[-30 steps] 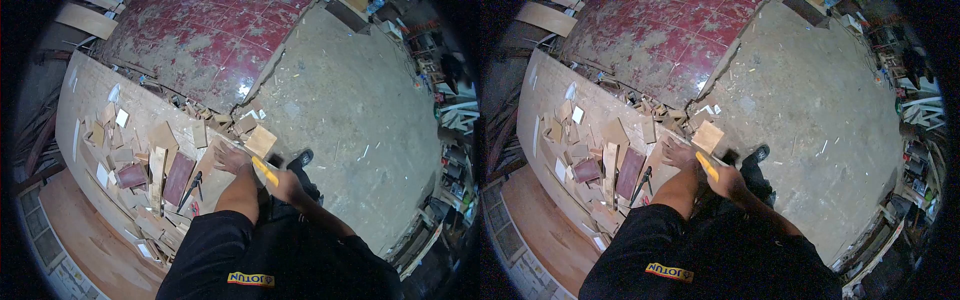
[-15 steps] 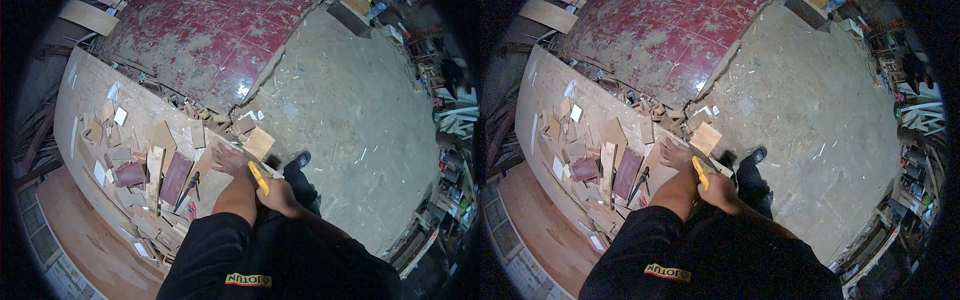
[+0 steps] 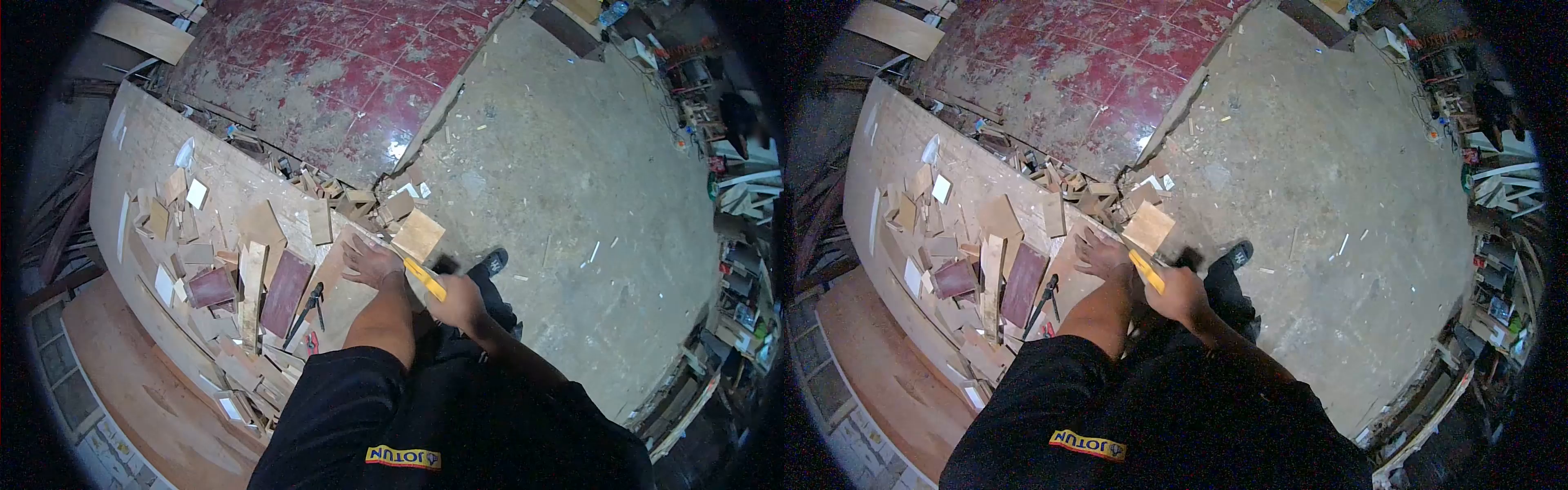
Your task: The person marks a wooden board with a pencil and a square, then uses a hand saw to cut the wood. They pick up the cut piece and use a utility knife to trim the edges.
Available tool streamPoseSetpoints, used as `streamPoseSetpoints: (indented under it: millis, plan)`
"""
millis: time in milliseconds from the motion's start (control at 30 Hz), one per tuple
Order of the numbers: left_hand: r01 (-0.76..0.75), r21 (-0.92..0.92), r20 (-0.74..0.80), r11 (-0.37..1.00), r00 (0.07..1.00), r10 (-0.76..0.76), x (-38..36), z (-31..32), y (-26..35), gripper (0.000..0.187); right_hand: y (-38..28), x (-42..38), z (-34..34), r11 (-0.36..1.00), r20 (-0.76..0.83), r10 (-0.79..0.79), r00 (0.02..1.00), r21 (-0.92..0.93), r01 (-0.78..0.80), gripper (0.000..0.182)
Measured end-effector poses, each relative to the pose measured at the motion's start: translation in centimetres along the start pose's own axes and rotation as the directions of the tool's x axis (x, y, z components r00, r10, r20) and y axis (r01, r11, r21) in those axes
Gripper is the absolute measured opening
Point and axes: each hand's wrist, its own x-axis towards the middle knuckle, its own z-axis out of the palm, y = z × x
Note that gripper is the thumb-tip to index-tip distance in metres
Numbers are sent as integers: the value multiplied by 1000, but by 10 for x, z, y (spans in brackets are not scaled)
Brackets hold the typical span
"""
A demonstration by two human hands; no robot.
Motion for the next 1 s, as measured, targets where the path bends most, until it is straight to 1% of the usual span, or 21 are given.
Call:
streamPoseSetpoints:
  millis: [67, 100, 133, 167, 200, 233, 300, 333, 400, 467, 500, 533, 567, 600, 633, 700, 767, 833, 900, 967, 1000]
  plan:
    - [-11, 11, -13, 1000, 1000, 11, 3, 2, -4, 52, -10, 5, -2, 995, 50, 102, 994, -14, -102, 24]
    - [-21, 10, -14, 1000, 1000, 21, 1, 5, -5, 51, -7, -6, 0, 993, 39, 118, 992, -7, -118, 24]
    - [-36, 8, -5, 999, 999, 36, -1, 11, -4, 51, -1, -21, 2, 996, 49, 82, 995, 31, -83, 23]
    - [-52, 15, -58, 999, 997, 53, -1, 16, -4, 51, 4, -33, 4, 997, 62, 40, 997, 67, -45, 22]
    - [-61, 28, -113, 998, 992, 63, 0, 19, -7, 51, -5, -42, -8, 995, -3, -2, 1000, 101, 3, 21]
    - [-60, 34, -107, 998, 992, 63, 3, 17, -5, 51, -12, -52, -22, 995, 2, 4, 1000, 103, -5, 21]
    - [-42, 2, -25, 999, 999, 42, 0, 8, -6, 52, -20, -80, -41, 999, 85, -40, 996, -26, 42, 20]
    - [-36, 3, -7, 999, 999, 36, -2, 3, -4, 54, -17, -83, -40, 999, 94, -28, 995, -24, 31, 20]
    - [-35, 20, -15, 999, 999, 35, -2, 5, -3, 54, -9, -75, -38, 999, 76, 49, 996, 5, -50, 22]
    - [-32, 40, -25, 999, 999, 33, -1, 6, -9, 55, -2, -47, -8, 999, 48, 39, 998, -5, -39, 22]
    - [-49, 22, -65, 999, 997, 50, -1, 11, -10, 53, -2, -33, 3, 999, 13, 32, 999, -18, -32, 23]
    - [-65, 3, -108, 998, 992, 65, 0, 12, -7, 52, -9, -25, 4, 1000, 12, 21, 1000, -23, -20, 23]
    - [-64, -2, -110, 998, 992, 63, 0, 11, -6, 52, -16, -22, 4, 998, 23, 54, 998, -37, -53, 22]
    - [-41, 2, -51, 999, 998, 41, 0, 8, -7, 53, -19, -24, 4, 995, 31, 94, 995, -48, -93, 22]
    - [-22, 4, 8, 1000, 1000, 22, 1, 5, -5, 54, -12, -29, 3, 994, 20, 97, 995, -49, -96, 22]
    - [-25, -10, -5, 1000, 1000, 25, -1, 6, -5, 54, 12, -41, -4, 997, 95, 34, 995, 66, -40, 26]
    - [-14, -23, -23, 1000, 1000, 13, 3, 11, -2, 54, 3, -57, -21, 998, 84, 22, 996, 54, -27, 24]
    - [-46, 41, -32, 998, 998, 47, 1, 11, -7, 53, -1, -72, -28, 994, 153, 100, 983, 30, -105, 25]
    - [-30, 18, -4, 999, 1000, 31, -1, 9, -6, 53, 8, -70, -22, 997, 162, 65, 985, 20, -70, 24]
    - [-5, -13, 0, 1000, 1000, 5, 1, 1, -3, 53, 14, -68, -15, 990, 63, -141, 988, 30, 140, 21]
    - [-9, -12, 20, 1000, 1000, 9, 0, -3, -2, 53, 4, -66, -21, 988, 28, -156, 987, -7, 157, 23]
